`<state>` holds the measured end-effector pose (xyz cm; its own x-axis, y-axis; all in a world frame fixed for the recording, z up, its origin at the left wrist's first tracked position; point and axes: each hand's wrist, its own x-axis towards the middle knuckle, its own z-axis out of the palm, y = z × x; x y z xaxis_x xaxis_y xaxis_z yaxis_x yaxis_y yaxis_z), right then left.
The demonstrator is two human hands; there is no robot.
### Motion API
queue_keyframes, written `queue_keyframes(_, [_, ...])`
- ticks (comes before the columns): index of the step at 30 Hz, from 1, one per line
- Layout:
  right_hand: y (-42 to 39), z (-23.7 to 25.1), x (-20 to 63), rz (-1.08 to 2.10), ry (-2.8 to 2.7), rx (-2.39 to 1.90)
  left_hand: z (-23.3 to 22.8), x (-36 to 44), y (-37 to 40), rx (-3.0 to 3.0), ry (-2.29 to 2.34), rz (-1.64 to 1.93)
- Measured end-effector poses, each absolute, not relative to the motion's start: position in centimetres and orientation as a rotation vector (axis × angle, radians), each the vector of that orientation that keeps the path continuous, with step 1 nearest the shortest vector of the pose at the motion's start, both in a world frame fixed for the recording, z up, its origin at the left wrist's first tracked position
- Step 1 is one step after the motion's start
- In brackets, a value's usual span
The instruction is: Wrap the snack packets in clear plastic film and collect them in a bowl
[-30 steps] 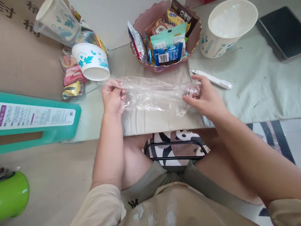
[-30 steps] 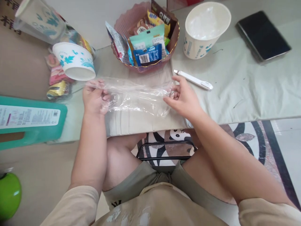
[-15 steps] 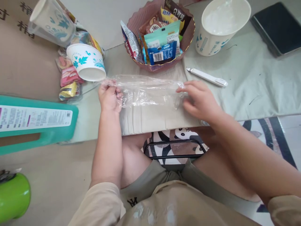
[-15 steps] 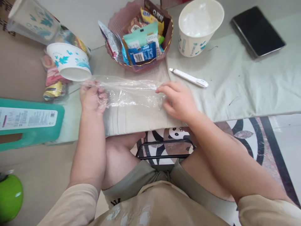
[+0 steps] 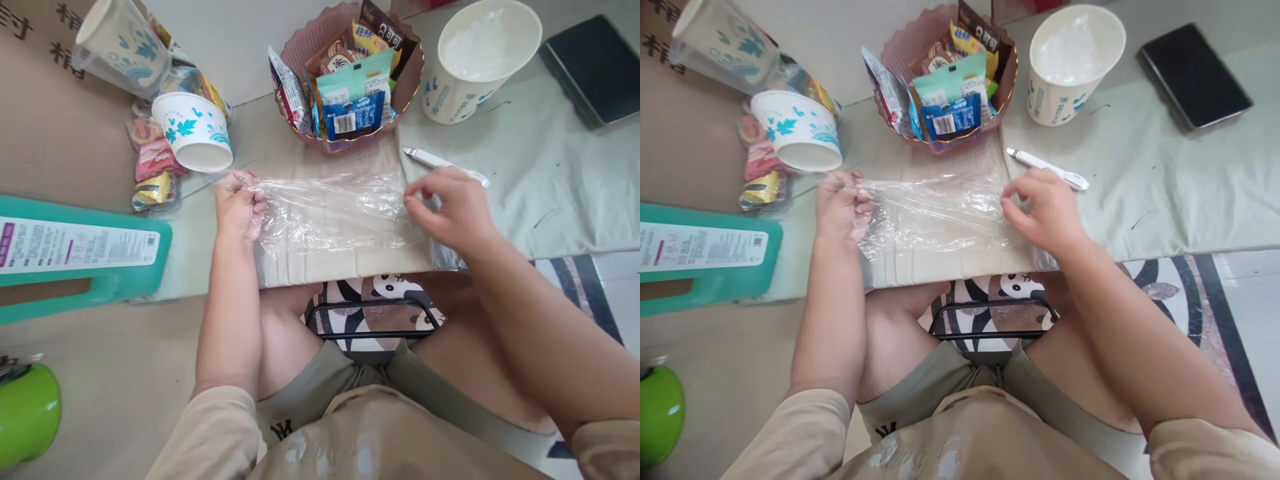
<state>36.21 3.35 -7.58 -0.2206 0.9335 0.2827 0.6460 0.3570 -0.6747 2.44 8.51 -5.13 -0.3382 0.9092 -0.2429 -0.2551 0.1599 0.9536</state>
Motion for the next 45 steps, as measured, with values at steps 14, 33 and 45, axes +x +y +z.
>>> queue_keyframes(14, [4.8, -6.7, 33.6, 0.718, -1.658, -1.218, -4.0, 2.5, 7.7, 0.671, 1.263, 1.027])
queue_keyframes(33, [3.7, -7.1, 34.2, 0.593, -1.519, -1.389, -5.4, 2.7, 7.4, 0.952, 1.324, 1.075])
queue_keyframes(45, [4.4, -8.5, 34.5, 0.962, -1.37, -1.238, -5.4, 2.0, 7.7, 0.929, 1.27, 1.349])
